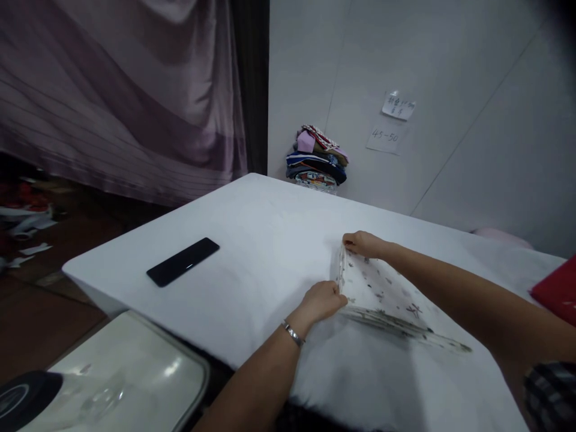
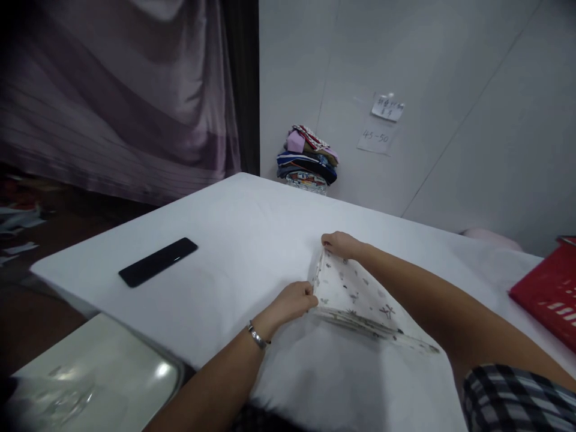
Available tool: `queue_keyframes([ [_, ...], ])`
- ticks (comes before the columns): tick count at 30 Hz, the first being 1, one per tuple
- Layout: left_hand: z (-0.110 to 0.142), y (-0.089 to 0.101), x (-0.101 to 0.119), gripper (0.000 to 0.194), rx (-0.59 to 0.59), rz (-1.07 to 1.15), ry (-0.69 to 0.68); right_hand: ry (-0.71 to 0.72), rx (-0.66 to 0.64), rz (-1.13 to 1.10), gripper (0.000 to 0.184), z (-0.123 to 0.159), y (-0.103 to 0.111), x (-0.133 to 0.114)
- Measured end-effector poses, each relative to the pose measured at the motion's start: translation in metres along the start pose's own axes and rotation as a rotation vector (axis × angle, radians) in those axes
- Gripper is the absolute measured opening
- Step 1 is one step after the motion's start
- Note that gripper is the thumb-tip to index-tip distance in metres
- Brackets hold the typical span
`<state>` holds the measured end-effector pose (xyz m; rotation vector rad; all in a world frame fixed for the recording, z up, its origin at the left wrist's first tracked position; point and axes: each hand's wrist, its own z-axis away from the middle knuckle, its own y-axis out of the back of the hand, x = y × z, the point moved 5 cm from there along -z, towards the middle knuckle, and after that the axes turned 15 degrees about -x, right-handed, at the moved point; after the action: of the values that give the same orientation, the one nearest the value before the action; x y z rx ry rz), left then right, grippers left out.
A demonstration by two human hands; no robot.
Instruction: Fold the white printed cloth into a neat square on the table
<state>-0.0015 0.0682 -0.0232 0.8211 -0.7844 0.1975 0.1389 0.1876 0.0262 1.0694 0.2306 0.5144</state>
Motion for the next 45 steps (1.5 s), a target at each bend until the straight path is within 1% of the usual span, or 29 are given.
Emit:
queue_keyframes([
  [2,0.0,-0.001,0.0,0.016,-0.005,-0.006,-0.003,0.004,0.01,-0.026,0.02,0.002,0.003,-0.001],
  [5,0.0,-0.001,-0.001,0.017,-0.01,-0.006,-0.009,0.017,0.022,-0.106,0.024,0.005,0.009,-0.005],
  [8,0.001,0.0,0.0,0.017,-0.014,-0.003,-0.004,0.018,0.007,-0.198,0.019,0.007,0.011,-0.008],
  [11,0.003,0.001,0.002,0.018,-0.016,-0.003,-0.005,-0.07,-0.043,-0.361,0.02,0.005,0.005,-0.005],
  [13,0.004,0.002,0.002,0.019,-0.007,0.002,-0.009,-0.134,-0.058,-0.52,0.015,0.004,-0.002,-0.002],
  [15,0.003,0.002,0.001,0.018,0.002,0.007,-0.01,-0.163,-0.053,-0.631,0.011,0.003,-0.009,0.0],
  [19,0.0,-0.001,-0.002,0.017,0.015,0.001,-0.021,-0.177,-0.034,-0.731,0.016,0.007,-0.019,0.002],
  [23,-0.002,-0.002,-0.004,0.02,0.012,0.001,-0.019,-0.178,-0.026,-0.796,0.02,0.013,-0.022,0.002],
  [27,-0.001,-0.001,-0.003,0.02,0.012,0.019,-0.023,-0.187,-0.038,-0.769,0.023,0.013,-0.021,0.001],
  [33,0.001,0.0,-0.002,0.018,-0.001,0.016,-0.021,-0.233,-0.079,-0.633,0.023,0.009,-0.02,0.003],
  [36,0.001,-0.001,-0.002,0.019,-0.002,0.007,-0.017,-0.256,-0.084,-0.51,0.018,0.008,-0.018,0.005],
  [39,0.0,-0.001,-0.002,0.019,-0.003,0.0,-0.014,-0.292,-0.081,-0.357,0.016,0.008,-0.013,0.004],
  [41,0.001,-0.001,-0.002,0.02,-0.002,-0.007,-0.016,-0.327,-0.078,-0.258,0.018,0.007,-0.01,0.003],
  [45,0.002,0.0,0.0,0.02,-0.012,-0.014,-0.019,-0.384,-0.05,-0.085,0.027,0.002,-0.004,-0.003],
])
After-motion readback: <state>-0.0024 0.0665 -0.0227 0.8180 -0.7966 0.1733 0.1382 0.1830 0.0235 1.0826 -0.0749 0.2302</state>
